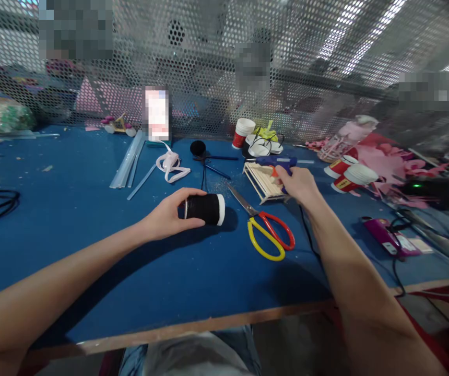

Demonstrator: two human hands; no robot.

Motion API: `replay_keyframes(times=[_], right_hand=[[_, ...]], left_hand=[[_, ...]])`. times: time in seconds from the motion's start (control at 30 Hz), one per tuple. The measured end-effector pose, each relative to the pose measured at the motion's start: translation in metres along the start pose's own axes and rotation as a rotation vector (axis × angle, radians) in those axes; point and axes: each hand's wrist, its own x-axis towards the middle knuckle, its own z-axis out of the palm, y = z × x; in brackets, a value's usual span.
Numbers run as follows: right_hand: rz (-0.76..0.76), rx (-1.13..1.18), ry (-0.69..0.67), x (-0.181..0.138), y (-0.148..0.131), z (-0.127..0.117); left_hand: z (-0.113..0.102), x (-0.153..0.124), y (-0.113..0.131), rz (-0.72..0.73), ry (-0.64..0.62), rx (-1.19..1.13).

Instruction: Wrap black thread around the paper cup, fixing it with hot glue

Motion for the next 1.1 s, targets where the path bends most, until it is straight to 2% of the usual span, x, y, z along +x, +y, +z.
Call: replay_keyframes(times=[0.07, 0.17, 0.27, 0.33, 0.37, 0.43, 0.5, 0.57, 0.7, 0.77, 0.93, 1.1], right_hand=[[0.015, -0.112, -0.029, 0.006, 0.002, 0.006], [0.037, -0.153, -0.049, 0.006, 0.002, 0.013], [0.014, -0.224, 0.081, -0.005, -0.007, 0.009], [-0.096, -0.196, 0.200, -0.020, -0.020, 0.002], [-0.186, -0.114, 0.214, -0.028, -0.028, -0.001], [-0.432, 0.159, 0.034, -0.047, -0.048, -0.007], [-0.626, 0.391, -0.243, -0.063, -0.067, -0.009], [-0.690, 0.525, -0.439, -0.073, -0.083, -0.005], [-0.529, 0.746, -0.744, -0.077, -0.095, 0.011], [-0.448, 0.876, -0.805, -0.077, -0.095, 0.019], [-0.318, 1.109, -0.653, -0.079, -0.093, 0.030], [-0.270, 1.260, -0.574, -0.077, -0.090, 0.028]], left_hand=[[0.000, 0.000, 0.001, -0.005, -0.005, -0.004], [-0.001, 0.000, 0.002, -0.007, -0.006, -0.004], [0.000, -0.001, 0.003, 0.017, -0.003, 0.011], [0.000, -0.001, 0.002, 0.056, 0.002, 0.031], [0.001, -0.001, 0.002, 0.080, 0.005, 0.042], [0.002, -0.001, 0.001, 0.130, 0.011, 0.064], [0.002, -0.002, 0.002, 0.187, 0.009, 0.087], [0.003, -0.003, 0.004, 0.237, -0.004, 0.125], [0.003, -0.006, 0.009, 0.255, -0.053, 0.244], [0.002, -0.006, 0.011, 0.234, -0.050, 0.295], [0.001, -0.006, 0.013, 0.155, -0.065, 0.291], [0.001, -0.004, 0.012, 0.034, -0.111, 0.068]])
